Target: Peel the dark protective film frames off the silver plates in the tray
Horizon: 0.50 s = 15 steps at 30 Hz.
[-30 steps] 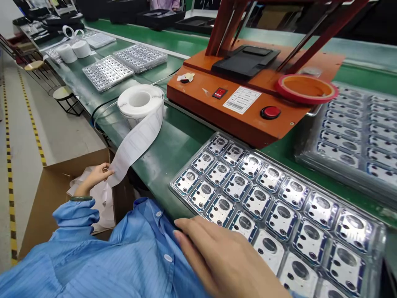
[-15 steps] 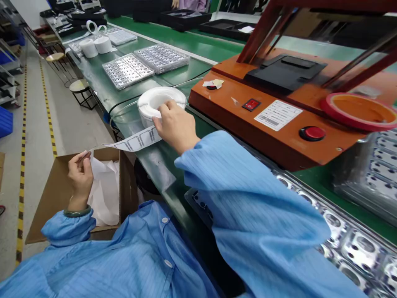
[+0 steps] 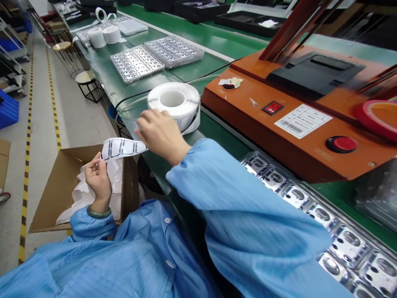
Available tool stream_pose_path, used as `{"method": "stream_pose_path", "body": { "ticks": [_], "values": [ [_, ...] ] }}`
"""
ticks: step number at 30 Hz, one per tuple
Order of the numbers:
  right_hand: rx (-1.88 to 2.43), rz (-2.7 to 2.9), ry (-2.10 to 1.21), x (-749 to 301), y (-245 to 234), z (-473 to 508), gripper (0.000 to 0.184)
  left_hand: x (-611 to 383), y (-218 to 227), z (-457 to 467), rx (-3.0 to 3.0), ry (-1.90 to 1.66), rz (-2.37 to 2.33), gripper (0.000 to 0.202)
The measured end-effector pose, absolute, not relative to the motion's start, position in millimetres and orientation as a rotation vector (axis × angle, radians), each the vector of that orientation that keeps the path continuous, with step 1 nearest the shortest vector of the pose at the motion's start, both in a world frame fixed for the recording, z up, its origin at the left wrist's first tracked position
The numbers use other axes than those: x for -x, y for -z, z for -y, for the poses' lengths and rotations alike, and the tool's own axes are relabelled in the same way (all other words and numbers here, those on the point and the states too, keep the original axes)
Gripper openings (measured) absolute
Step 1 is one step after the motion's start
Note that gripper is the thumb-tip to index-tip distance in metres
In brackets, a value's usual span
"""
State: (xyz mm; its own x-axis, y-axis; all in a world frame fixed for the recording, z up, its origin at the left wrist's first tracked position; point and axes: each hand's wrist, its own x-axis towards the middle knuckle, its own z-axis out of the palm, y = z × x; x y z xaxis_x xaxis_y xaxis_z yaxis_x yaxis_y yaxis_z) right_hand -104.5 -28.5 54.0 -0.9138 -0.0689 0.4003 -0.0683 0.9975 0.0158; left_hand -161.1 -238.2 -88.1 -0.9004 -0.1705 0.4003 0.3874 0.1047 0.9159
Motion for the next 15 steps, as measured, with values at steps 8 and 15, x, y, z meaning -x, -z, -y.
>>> {"method": "stream_pose_path", "body": {
  "ticks": [8, 15],
  "values": [
    [-0.138, 2.933, -0.514, 120.4, -35.2, 68.5, 0.041, 133.8, 76.8, 228.5, 0.32, 2.011, 1.943, 0.031],
    [-0.036, 3.002, -0.917, 131.0, -20.5, 65.3, 0.024, 126.7, 83.5, 236.3, 0.335, 2.167, 2.177, 0.035]
  ]
}}
